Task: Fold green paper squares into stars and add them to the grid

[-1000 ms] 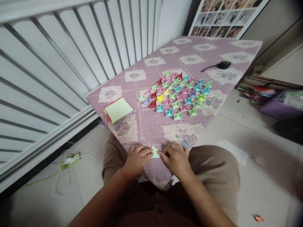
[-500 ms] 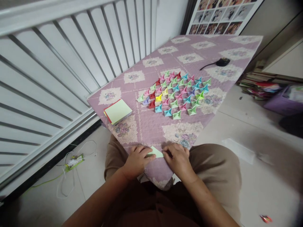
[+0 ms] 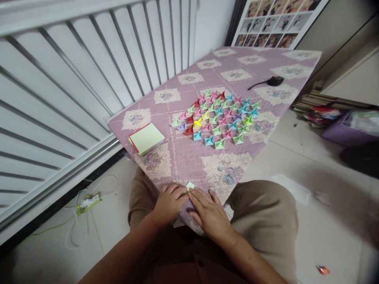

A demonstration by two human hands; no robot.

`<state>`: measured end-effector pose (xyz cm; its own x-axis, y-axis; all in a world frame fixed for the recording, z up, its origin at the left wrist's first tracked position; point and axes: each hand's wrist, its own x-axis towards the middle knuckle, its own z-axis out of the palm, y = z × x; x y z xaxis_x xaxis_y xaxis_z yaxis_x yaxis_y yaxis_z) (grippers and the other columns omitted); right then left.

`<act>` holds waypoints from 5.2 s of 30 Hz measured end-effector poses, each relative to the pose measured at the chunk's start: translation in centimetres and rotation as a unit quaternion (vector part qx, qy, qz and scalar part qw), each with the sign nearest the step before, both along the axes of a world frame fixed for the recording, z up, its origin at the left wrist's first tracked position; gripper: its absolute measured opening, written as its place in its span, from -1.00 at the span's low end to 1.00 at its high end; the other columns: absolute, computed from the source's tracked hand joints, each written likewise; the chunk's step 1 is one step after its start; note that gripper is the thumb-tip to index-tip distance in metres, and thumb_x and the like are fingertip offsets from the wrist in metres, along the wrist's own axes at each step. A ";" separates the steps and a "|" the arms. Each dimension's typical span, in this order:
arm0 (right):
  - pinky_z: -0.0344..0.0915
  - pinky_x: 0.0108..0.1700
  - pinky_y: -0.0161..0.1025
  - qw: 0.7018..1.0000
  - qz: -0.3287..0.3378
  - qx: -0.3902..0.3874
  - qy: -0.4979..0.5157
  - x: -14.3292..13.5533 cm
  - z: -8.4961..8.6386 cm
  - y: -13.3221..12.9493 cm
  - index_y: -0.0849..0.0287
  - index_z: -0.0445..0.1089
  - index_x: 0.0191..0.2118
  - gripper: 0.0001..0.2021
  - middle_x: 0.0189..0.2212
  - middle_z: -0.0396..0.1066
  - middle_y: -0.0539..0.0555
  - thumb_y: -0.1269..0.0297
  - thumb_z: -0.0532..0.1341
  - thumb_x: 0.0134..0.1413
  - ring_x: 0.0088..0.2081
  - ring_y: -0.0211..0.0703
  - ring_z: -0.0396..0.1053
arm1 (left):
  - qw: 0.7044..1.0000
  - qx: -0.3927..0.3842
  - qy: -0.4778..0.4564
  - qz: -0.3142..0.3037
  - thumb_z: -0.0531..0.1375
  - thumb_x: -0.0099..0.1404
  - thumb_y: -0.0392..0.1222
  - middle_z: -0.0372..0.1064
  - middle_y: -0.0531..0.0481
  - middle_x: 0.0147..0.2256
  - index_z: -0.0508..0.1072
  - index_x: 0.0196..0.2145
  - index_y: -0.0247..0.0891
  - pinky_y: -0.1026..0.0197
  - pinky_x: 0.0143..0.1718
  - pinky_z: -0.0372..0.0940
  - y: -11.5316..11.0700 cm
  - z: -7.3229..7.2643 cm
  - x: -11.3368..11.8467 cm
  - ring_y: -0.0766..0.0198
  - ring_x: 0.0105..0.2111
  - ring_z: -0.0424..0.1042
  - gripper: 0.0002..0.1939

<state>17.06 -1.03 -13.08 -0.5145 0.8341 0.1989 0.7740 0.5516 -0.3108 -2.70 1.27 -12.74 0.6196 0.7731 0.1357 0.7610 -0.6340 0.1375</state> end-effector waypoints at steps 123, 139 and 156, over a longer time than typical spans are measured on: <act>0.24 -0.25 -0.20 0.995 0.023 0.013 0.099 -0.7 0.7 4.5 0.14 0.43 -0.30 -0.92 -0.39 0.37 0.08 0.35 0.19 0.07 -0.31 -0.12 0.31 | 0.996 0.000 -0.023 0.090 0.05 0.34 -0.25 0.34 -0.08 -0.28 0.44 -0.33 -0.21 0.13 -0.20 0.20 0.4 0.4 1.1 0.15 -0.23 0.27 -0.83; 0.20 -0.32 -0.22 0.993 -0.034 0.107 -0.029 -1.7 3.9 4.1 0.13 0.33 -0.44 -0.85 -0.45 0.30 0.09 0.42 0.11 0.14 -0.39 -0.14 0.25 | 0.944 -0.024 -0.281 0.170 0.10 0.29 -0.28 0.32 -0.08 -0.10 0.36 -0.11 -0.19 0.12 -0.04 0.23 0.4 2.5 1.4 0.19 -0.11 0.30 -0.79; 0.31 -0.29 -0.27 0.978 -0.058 0.102 0.175 -3.2 4.8 1.8 0.12 0.34 -0.25 -0.87 -0.39 0.35 0.07 0.40 0.06 0.17 -0.35 -0.19 0.35 | 0.659 -0.202 -0.659 0.300 0.18 0.15 -0.31 0.32 0.03 -0.32 0.19 -0.20 -0.22 0.22 -0.20 0.27 -2.0 2.7 4.6 0.32 -0.31 0.37 -0.73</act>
<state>13.82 0.73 -8.29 -0.2899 0.8072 0.5143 0.7012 0.5448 -0.4598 1.90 -0.74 -9.99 -0.2644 0.9635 -0.0416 -0.0917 0.0178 0.9956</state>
